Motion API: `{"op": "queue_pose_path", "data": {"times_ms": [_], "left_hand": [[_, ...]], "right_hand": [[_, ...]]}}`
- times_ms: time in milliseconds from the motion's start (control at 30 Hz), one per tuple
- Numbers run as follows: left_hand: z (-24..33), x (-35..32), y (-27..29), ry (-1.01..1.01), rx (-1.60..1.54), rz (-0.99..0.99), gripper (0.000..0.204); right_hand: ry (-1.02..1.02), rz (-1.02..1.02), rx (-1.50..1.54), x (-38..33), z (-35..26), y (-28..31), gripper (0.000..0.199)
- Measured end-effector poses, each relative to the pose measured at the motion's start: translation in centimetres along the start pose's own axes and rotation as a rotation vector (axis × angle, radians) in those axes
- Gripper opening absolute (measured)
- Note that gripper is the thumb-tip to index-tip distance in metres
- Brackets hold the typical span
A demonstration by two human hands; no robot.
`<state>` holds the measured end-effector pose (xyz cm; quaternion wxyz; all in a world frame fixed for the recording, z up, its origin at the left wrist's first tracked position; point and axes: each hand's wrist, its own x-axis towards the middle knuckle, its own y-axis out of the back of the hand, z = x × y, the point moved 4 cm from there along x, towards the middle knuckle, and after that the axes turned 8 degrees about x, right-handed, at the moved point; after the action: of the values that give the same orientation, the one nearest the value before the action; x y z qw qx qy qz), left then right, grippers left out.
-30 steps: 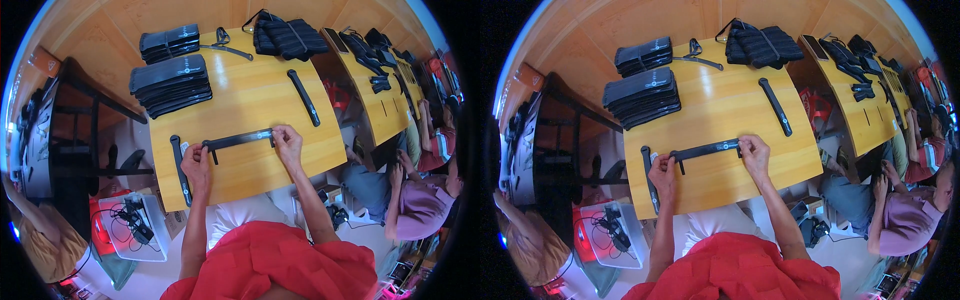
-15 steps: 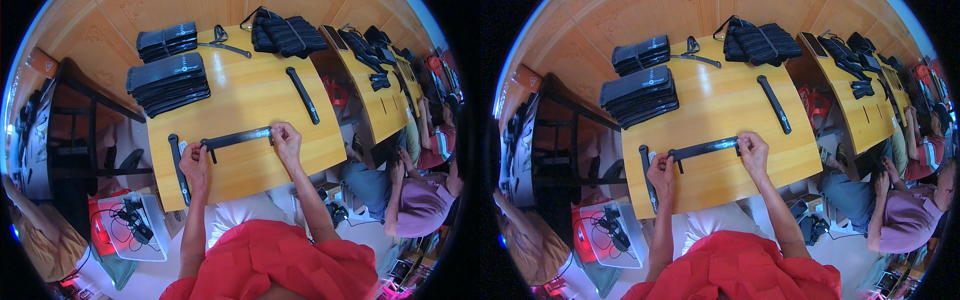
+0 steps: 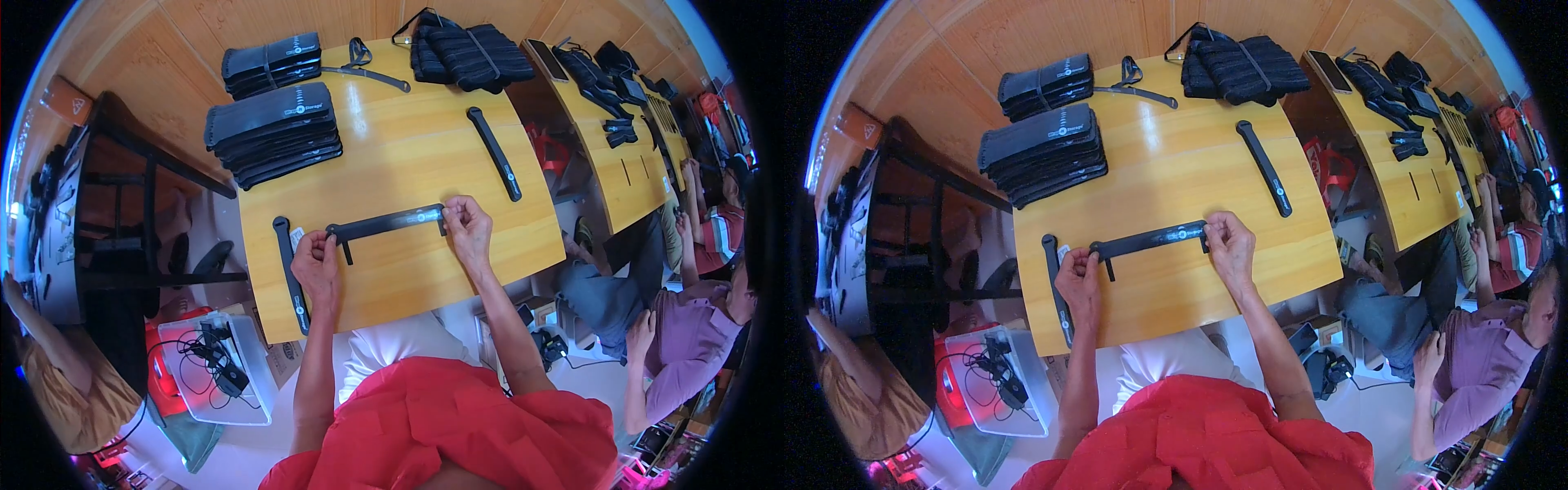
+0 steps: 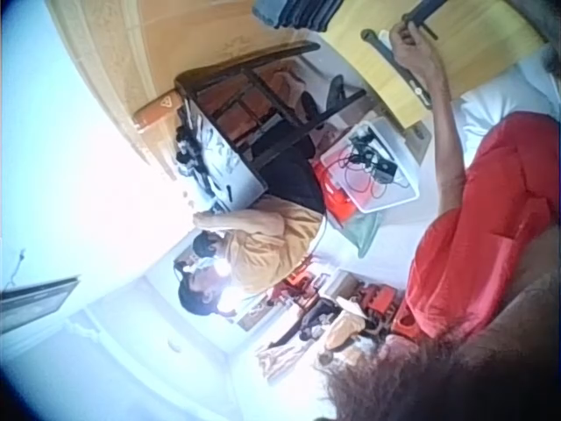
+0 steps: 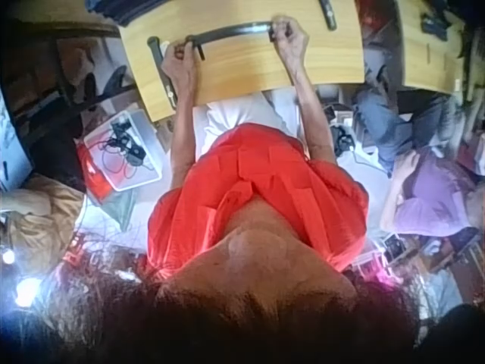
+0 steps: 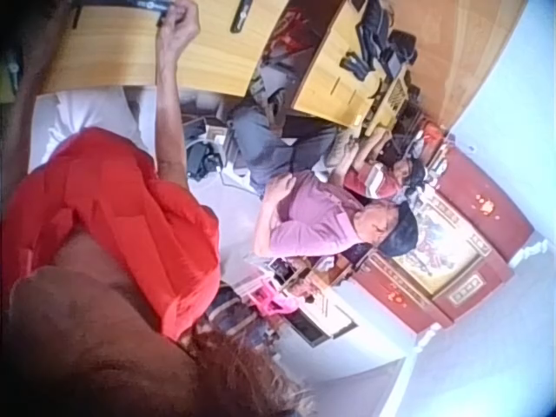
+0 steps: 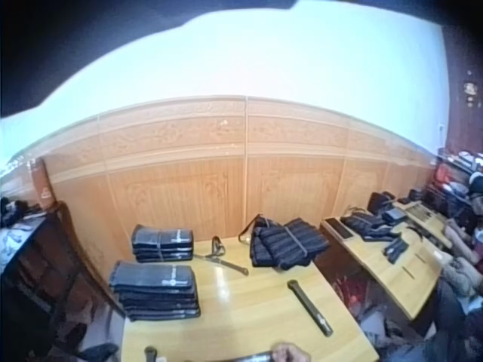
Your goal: Manually assembling black straps with plastic fittings at an assembly table.
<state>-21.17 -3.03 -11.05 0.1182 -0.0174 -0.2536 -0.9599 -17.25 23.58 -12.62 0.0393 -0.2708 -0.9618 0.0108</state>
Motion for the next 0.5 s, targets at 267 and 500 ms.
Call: {"op": "queue_pose_path", "data": {"times_ms": [267,500], "left_hand": [[-0.35,0.10,-0.11,-0.004,-0.004,0.005,0.009],[0.03,-0.01,-0.05,-0.016,0.003,0.006,0.009]], "right_hand": [[-0.019,0.020,-0.004,0.10,0.33,0.08,0.006],[-0.012,0.026,0.002,0.07,0.33,0.10,0.005]]}}
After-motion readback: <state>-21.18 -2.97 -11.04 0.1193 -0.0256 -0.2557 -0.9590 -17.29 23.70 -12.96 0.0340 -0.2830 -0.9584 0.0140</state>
